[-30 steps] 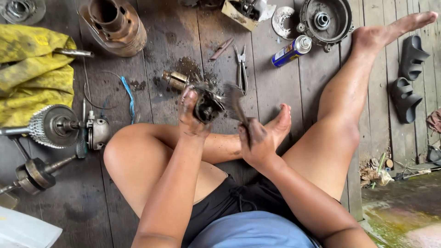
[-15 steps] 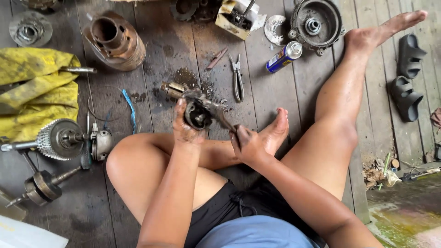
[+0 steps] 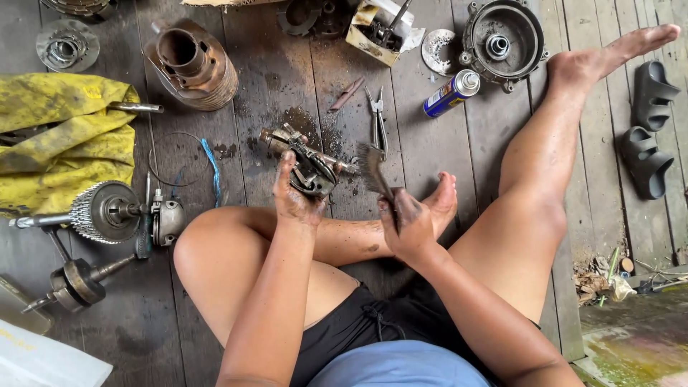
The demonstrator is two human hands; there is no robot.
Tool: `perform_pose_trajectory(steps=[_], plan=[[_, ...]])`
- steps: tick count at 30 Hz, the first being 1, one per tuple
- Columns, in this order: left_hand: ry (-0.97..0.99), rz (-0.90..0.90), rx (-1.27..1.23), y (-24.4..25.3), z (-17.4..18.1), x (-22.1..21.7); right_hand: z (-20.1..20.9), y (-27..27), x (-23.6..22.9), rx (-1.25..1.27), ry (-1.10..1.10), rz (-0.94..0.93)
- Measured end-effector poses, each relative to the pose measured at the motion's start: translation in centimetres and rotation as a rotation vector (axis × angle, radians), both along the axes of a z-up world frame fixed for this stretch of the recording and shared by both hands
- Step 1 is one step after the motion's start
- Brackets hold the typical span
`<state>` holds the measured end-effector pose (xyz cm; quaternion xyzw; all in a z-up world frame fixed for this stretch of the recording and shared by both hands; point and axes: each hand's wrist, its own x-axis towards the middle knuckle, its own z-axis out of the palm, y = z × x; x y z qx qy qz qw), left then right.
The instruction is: The person sits on a wooden floor and scrubs a cylindrical mechanical part with a wire brush. They rotate the part to clean different sides and surfaces, removing grime and debris. Various other mechanical components and tools are scattered around the workspace.
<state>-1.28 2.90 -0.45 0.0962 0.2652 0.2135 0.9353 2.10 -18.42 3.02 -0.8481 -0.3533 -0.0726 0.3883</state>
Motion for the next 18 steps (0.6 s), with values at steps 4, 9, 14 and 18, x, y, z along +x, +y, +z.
perform_pose_trajectory(steps=[4,9,14,18], plan=[[0.073,0.008,-0.004,-1.0,1.1,0.4,2.1,3.0,-0.4,0.021,0.041,0.044],[0.206,0.215,0.057,-1.9,4.4,1.0,-2.4,1.5,-1.7,-0.212,-0.069,0.032],[0.308,0.368,0.022,-0.4,1.2,1.3,-4.6,-0.7,-1.9,-0.240,-0.165,0.013],[0.164,0.262,0.043,-1.1,4.7,1.3,1.2,2.9,-1.1,-0.123,-0.112,-0.017]])
